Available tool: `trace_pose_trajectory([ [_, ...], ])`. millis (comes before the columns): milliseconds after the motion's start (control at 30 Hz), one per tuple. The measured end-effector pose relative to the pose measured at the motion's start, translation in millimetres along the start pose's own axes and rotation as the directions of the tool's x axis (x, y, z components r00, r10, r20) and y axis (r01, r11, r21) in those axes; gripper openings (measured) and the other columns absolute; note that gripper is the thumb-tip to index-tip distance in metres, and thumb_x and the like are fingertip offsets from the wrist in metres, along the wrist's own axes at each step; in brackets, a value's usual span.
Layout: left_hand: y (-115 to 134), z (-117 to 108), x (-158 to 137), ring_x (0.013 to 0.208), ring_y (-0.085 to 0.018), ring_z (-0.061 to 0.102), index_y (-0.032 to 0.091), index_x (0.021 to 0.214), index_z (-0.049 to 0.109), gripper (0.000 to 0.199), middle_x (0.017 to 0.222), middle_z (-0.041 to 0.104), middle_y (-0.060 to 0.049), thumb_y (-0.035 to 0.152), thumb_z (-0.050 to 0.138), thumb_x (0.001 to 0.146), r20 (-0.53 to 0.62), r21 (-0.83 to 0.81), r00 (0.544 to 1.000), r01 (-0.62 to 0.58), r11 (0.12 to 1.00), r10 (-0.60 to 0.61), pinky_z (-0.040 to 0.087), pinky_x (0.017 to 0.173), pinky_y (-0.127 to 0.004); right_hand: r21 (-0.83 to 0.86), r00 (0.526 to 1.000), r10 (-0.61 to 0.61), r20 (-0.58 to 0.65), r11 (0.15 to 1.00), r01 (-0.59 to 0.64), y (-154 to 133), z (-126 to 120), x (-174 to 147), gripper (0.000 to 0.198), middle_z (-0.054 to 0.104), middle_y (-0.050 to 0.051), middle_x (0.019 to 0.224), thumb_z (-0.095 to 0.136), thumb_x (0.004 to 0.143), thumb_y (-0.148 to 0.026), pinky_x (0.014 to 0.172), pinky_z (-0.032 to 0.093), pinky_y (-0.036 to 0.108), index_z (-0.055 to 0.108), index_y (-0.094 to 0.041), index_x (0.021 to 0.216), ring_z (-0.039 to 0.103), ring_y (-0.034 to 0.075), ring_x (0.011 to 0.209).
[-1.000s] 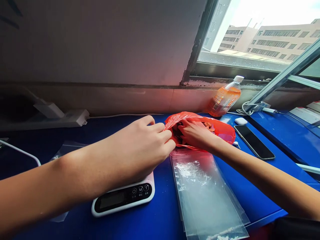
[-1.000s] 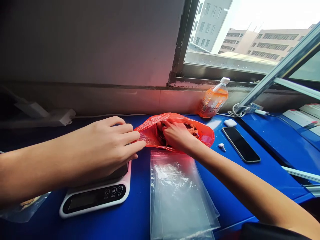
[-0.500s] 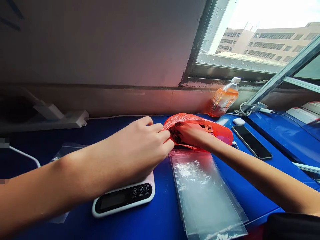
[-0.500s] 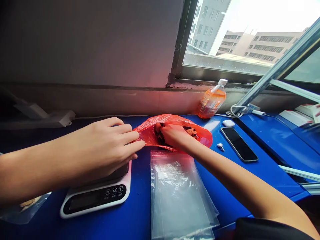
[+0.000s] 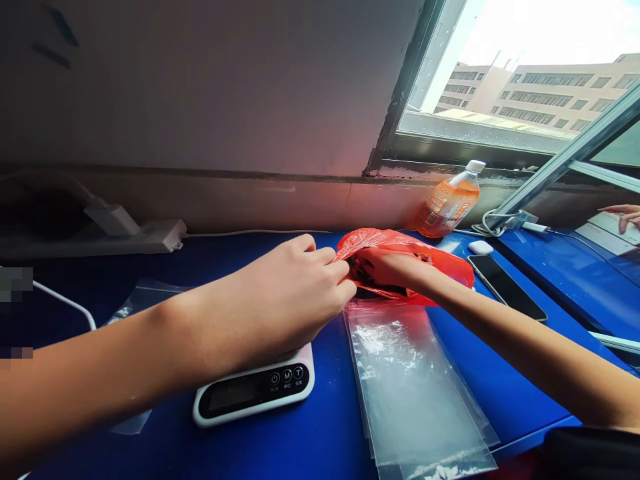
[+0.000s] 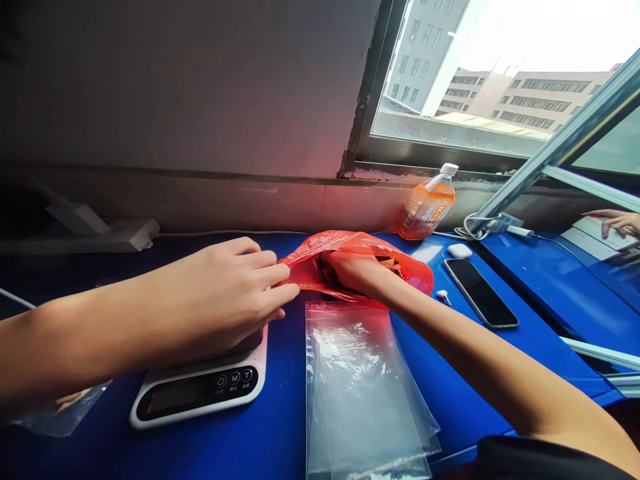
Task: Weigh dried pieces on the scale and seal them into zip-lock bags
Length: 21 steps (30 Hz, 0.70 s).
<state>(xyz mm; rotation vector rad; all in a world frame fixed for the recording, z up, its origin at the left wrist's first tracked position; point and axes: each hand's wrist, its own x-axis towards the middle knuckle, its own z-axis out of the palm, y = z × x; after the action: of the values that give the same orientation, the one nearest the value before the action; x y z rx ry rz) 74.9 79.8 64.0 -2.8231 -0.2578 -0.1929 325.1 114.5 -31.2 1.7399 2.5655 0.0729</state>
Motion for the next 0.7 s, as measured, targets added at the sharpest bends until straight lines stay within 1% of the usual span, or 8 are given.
trace_pose_trajectory([
  [167, -4.7, 1.8, -2.6, 0.070, -0.020, 0.055, 0.021, 0.078, 0.058, 0.006, 0.077, 0.063, -0.002, 0.018, 0.058, 0.083, 0.015, 0.009, 0.999, 0.034, 0.999, -0.034, 0.035, 0.068, -0.035, -0.044, 1.000, -0.002, 0.014, 0.999, 0.003, -1.7, -22.2, -11.6, 0.025, 0.066, 0.004, 0.075, 0.043, 0.090, -0.019, 0.061, 0.035, 0.026, 0.066, -0.017, 0.083, 0.050, 0.013, 0.063],
  [267, -3.3, -2.4, -3.9, 0.095, -0.024, 0.058, 0.020, 0.089, 0.063, 0.007, 0.101, 0.066, -0.007, 0.019, 0.058, 0.084, -0.029, 0.036, 0.999, 0.043, 0.998, -0.042, 0.040, 0.080, -0.038, -0.043, 0.998, -0.009, -0.062, 0.999, 0.007, -3.1, -33.4, -26.2, 0.026, 0.068, 0.008, 0.097, 0.040, 0.093, -0.019, 0.073, 0.039, 0.029, 0.066, -0.017, 0.098, 0.056, 0.017, 0.080],
  [367, 5.9, -11.1, 5.6, 0.125, -0.031, 0.045, 0.018, 0.105, 0.065, 0.022, 0.130, 0.056, -0.012, 0.017, 0.057, 0.085, -0.109, 0.057, 0.992, 0.069, 0.996, -0.063, 0.037, 0.097, -0.044, -0.087, 0.992, 0.017, -0.127, 0.996, -0.028, -3.8, -35.4, -43.8, 0.028, 0.063, 0.014, 0.114, 0.044, 0.093, -0.023, 0.084, 0.042, 0.037, 0.063, -0.016, 0.112, 0.054, 0.026, 0.102],
  [467, 18.8, -9.3, 33.1, 0.120, -0.028, 0.051, 0.015, 0.106, 0.066, 0.024, 0.123, 0.061, -0.012, 0.012, 0.049, 0.090, -0.107, -0.018, 0.994, -0.030, 0.999, 0.028, 0.040, 0.099, -0.041, -0.098, 0.988, 0.129, -0.089, 0.986, -0.137, -5.1, -28.9, -59.2, 0.037, 0.057, 0.018, 0.122, 0.051, 0.090, -0.032, 0.085, 0.044, 0.043, 0.058, -0.015, 0.123, 0.052, 0.032, 0.109],
  [567, 23.1, 14.2, 70.4, 0.105, -0.024, 0.059, 0.012, 0.100, 0.068, 0.025, 0.107, 0.068, -0.011, 0.008, 0.045, 0.091, 0.012, -0.158, 0.995, -0.101, 0.982, 0.104, 0.046, 0.091, -0.035, -0.020, 0.996, 0.088, -0.009, 0.996, -0.089, -3.8, -18.5, -68.5, 0.042, 0.057, 0.019, 0.122, 0.055, 0.089, -0.031, 0.092, 0.045, 0.044, 0.056, -0.013, 0.126, 0.052, 0.032, 0.113],
  [633, 18.0, 36.0, 89.9, 0.106, -0.024, 0.060, 0.010, 0.106, 0.067, 0.027, 0.111, 0.068, -0.012, 0.007, 0.044, 0.091, 0.181, -0.191, 0.982, -0.026, 0.981, 0.062, 0.047, 0.092, -0.034, 0.061, 0.999, 0.039, -0.002, 0.997, -0.038, -0.3, -12.3, -72.4, 0.043, 0.055, 0.018, 0.125, 0.056, 0.089, -0.034, 0.093, 0.046, 0.040, 0.056, -0.013, 0.127, 0.055, 0.028, 0.110],
  [667, 13.8, 45.9, 95.9, 0.104, -0.024, 0.062, 0.011, 0.114, 0.065, 0.030, 0.116, 0.066, -0.013, 0.009, 0.044, 0.092, 0.298, -0.181, 0.955, 0.060, 0.982, -0.003, 0.048, 0.089, -0.035, 0.093, 0.999, 0.038, -0.010, 0.995, -0.037, 1.8, -10.2, -74.4, 0.044, 0.054, 0.018, 0.126, 0.056, 0.089, -0.036, 0.092, 0.048, 0.038, 0.056, -0.015, 0.127, 0.058, 0.026, 0.107],
  [700, 9.1, 54.0, 99.3, 0.100, -0.026, 0.064, 0.010, 0.118, 0.063, 0.032, 0.118, 0.066, -0.015, 0.011, 0.047, 0.091, 0.335, -0.165, 0.941, 0.093, 0.982, -0.033, 0.049, 0.085, -0.038, 0.110, 0.998, 0.060, -0.021, 0.992, -0.057, 3.9, -8.9, -76.8, 0.044, 0.053, 0.017, 0.127, 0.055, 0.089, -0.038, 0.088, 0.050, 0.037, 0.055, -0.017, 0.128, 0.060, 0.024, 0.102],
])
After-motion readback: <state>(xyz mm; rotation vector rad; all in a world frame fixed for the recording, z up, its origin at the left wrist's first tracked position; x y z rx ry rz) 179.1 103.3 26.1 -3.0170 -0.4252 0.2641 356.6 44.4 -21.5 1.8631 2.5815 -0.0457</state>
